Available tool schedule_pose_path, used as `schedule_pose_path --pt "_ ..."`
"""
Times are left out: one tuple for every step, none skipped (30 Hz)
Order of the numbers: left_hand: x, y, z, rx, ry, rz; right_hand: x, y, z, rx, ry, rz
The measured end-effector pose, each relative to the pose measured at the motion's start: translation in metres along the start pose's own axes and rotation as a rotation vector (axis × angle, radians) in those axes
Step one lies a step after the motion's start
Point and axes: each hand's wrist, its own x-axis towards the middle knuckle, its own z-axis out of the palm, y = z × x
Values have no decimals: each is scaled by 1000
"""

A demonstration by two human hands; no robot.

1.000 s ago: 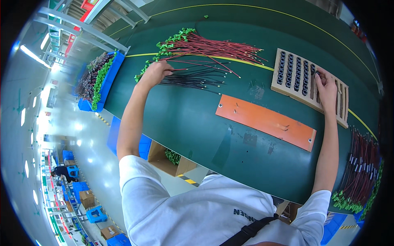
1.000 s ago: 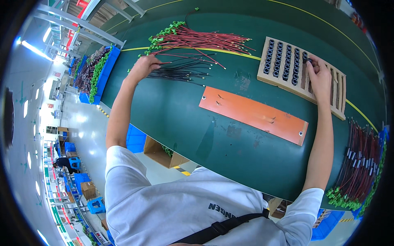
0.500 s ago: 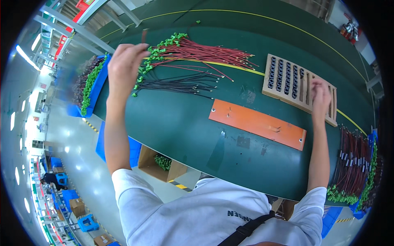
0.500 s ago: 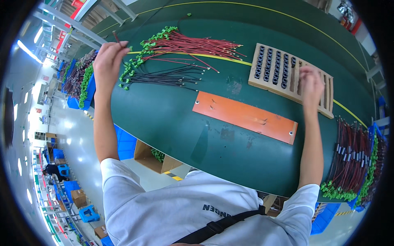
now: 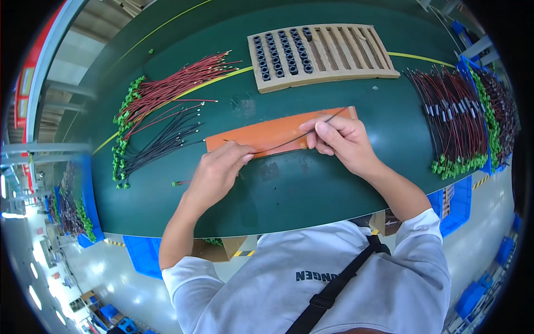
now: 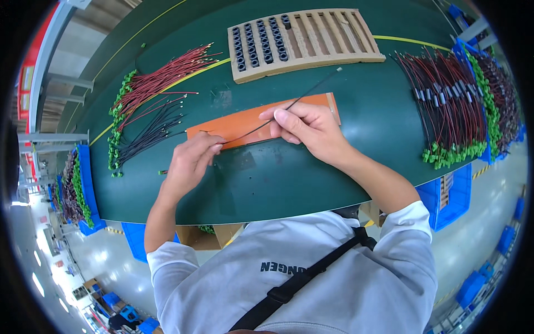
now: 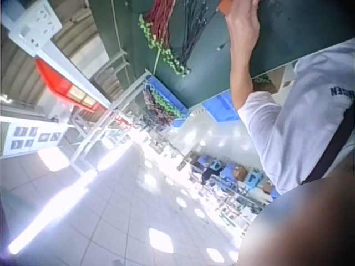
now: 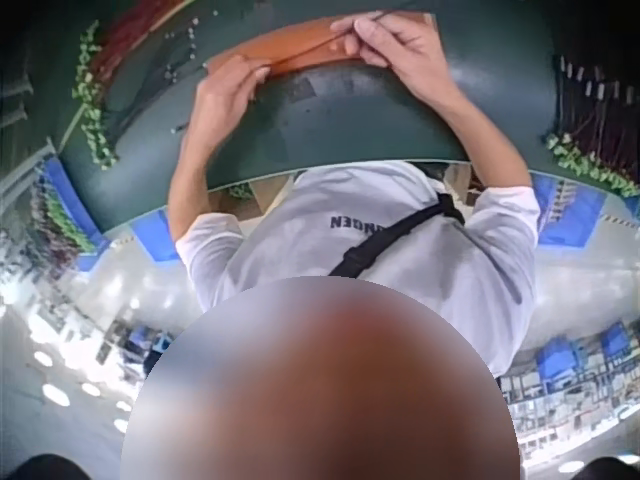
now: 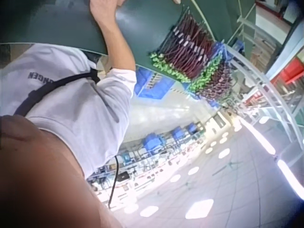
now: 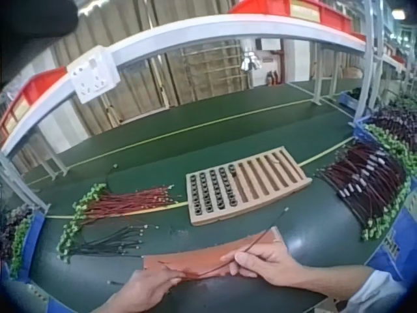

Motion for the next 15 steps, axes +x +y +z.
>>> schedule_pose_path --pt "2 3 3 -124 -32 -88 -1 4 1 -21 19 -1" --pt "6 7 8 -247 -62 -180 -2 11 1 -43 36 -2" --pt "11 11 14 -369 -90 -273 -3 17 2 -66 51 -2" --pt "15 13 20 -419 -117 -280 -4 22 5 -72 33 18" --pt "20 17 25 -473 -155 -314 -7 26 9 -80 15 37" --pt "25 23 29 -528 -193 -348 -8 29 13 -88 -3 56" --pt "31 27 32 -584 -231 -376 -9 28 14 -77 -3 50" --pt "34 27 36 -542 -261 -349 -9 26 15 -65 -3 45" --pt "36 25 39 -544 -244 -343 -10 25 14 -54 -3 39" --pt "38 23 42 -546 -227 -331 -10 24 10 -25 19 20" --pt "39 21 45 -547 -209 -319 -9 21 7 -9 87 -22" --pt "39 18 46 -569 -199 -332 -8 16 3 7 154 -64" --pt "38 14 47 -592 -190 -348 -6 10 1 25 221 -102" --pt "38 12 47 -615 -180 -366 -5 3 2 63 257 -128" --pt "38 10 47 -612 -182 -359 -4 0 1 17 248 -151"
